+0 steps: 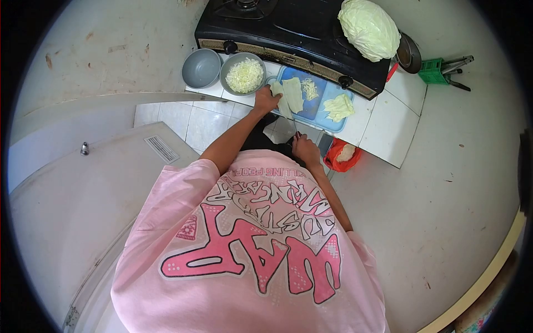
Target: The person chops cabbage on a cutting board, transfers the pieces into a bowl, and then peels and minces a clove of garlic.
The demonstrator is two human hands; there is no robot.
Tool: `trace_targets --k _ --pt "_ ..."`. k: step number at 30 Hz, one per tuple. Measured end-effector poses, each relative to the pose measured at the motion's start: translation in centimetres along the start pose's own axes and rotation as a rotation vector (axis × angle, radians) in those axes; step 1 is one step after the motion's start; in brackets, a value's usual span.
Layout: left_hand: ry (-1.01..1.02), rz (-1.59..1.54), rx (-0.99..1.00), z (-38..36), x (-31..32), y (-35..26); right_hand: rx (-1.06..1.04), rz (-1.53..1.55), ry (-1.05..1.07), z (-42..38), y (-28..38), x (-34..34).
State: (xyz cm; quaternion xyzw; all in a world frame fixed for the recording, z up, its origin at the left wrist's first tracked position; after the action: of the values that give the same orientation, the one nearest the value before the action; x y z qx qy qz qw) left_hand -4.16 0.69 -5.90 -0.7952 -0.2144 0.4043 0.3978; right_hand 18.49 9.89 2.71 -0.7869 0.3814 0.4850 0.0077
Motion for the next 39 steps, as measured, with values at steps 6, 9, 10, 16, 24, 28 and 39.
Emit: trace_targets --k 6,9,10,16,24,28,39 --pt "0.013 0.042 0.003 -0.3 -0.5 -0.8 -0.034 0.02 -0.059 0.7 0.0 0.2" --pt "0.024 0.038 -0.009 -0.8 -1.0 -1.5 -0.026 0.008 -0.04 1.1 0.1 0.0" --pt "0.032 0.021 -0.015 -0.9 -1.0 -1.7 -0.013 -0.006 -0.021 1.1 0.1 -0.4" --pt "0.013 0.006 0.031 -0.8 -0.9 -1.0 -0.024 -0.023 -0.031 1.0 -0.5 -1.4" --pt "0.038 -0.063 0.004 -1.9 -2.0 -0.5 -0.073 0.002 -0.028 1.0 -0.6 -2.1" --pt "0.024 -0.035 0.02 -1.6 -1.5 0.8 -0.135 0.009 -0.047 1.1 0.5 -2.2" --pt "0.038 0.017 -0.04 -2.2 -2.1 -1.3 -0.19 -0.004 -0.091 5.8 4.0 -3.9"
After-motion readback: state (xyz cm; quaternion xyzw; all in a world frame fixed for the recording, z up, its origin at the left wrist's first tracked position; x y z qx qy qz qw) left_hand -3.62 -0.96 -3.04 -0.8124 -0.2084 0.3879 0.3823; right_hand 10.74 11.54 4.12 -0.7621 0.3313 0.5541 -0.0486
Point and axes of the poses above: each hand's wrist, its own z-axis towards the middle knuckle, its own x-axis out of the palm, y = z × x, the point moved 3 cm from there along z, towards the middle knuckle, and after that the axes turned 1 degree about z, right-handed, at the moved point
